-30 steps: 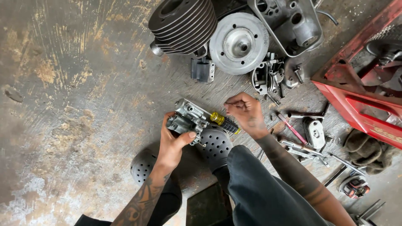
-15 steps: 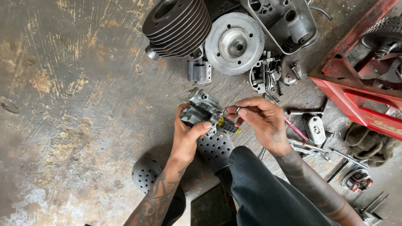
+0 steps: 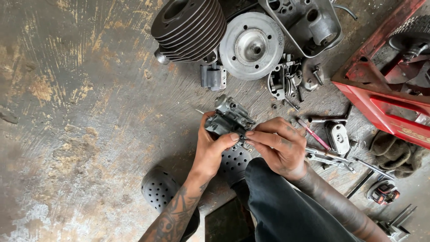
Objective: The person assembles small engine components, including a carburetor and a spring mechanism, using a screwdriver. They insert a spring into a metal housing and then attach the assembly to the carburetor body, tightening it with the screwdriver.
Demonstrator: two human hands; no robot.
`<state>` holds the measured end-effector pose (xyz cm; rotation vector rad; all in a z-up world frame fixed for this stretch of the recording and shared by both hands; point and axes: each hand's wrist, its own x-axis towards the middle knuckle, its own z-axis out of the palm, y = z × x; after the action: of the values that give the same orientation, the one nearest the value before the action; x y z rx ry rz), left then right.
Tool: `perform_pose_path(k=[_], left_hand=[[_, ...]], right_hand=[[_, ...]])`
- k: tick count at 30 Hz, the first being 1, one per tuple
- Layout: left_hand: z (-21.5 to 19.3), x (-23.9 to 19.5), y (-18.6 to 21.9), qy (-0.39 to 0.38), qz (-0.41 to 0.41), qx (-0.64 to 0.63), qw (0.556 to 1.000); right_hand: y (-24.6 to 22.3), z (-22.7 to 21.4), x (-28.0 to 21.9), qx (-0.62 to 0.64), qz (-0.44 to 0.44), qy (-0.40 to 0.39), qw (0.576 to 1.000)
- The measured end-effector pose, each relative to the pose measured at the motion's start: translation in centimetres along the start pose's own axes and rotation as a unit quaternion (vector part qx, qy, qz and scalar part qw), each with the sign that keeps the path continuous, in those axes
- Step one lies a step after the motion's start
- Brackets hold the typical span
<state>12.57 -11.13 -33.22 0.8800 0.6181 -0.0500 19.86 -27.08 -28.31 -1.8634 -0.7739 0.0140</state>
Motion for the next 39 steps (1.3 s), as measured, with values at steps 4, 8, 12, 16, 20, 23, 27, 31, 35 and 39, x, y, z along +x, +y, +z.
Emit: perform_pose_path(k=[4, 8, 12, 16, 20, 23, 27, 31, 35, 39], left_hand=[[0.5, 0.0, 0.2, 0.004, -0.003, -0.005, 1.000], [0.6, -0.2, -0.2, 0.016, -0.016, 0.001, 1.000], [0.9, -0.1, 0.1, 0.024, -0.026, 0.015, 0.999], [0.3, -0.2, -0.4, 0.053, -0.052, 0.044, 0.996], [-1.3, 0.3, -2.7, 0.064, -0.020, 0.052, 0.996], [-2.4, 0.3, -4.5, 0.053, -0.007, 0.058, 0.997], [-3.3, 0.4, -5.5, 0.035, -0.014, 0.104, 0.994], [-2.5, 0.4, -6.1, 0.057, -0.041, 0.096, 0.993], [-1.6, 0.0, -5.6, 0.066, -0.113, 0.178, 0.975], [-1.6, 0.4, -6.0, 0.096, -0.212, 0.230, 0.945]], right_hand=[[0.4, -0.1, 0.3, -0.019, -0.022, -0.002, 1.000], [0.5, 0.1, 0.6, -0.022, -0.064, 0.000, 0.998], [1.2, 0.1, 0.5, -0.067, -0.128, 0.008, 0.990], [0.8, -0.6, 1.1, -0.088, -0.158, -0.013, 0.983], [1.3, -1.1, 0.2, -0.110, -0.134, -0.053, 0.983], [1.3, -1.3, -0.4, -0.107, -0.114, -0.065, 0.986], [1.4, -1.5, -1.0, -0.079, -0.073, -0.076, 0.991], [3.2, -1.8, -2.5, -0.122, -0.116, -0.093, 0.981], [5.1, -1.7, -4.2, -0.152, -0.164, -0.107, 0.969], [5.9, -1.6, -5.0, -0.181, -0.170, -0.104, 0.963]])
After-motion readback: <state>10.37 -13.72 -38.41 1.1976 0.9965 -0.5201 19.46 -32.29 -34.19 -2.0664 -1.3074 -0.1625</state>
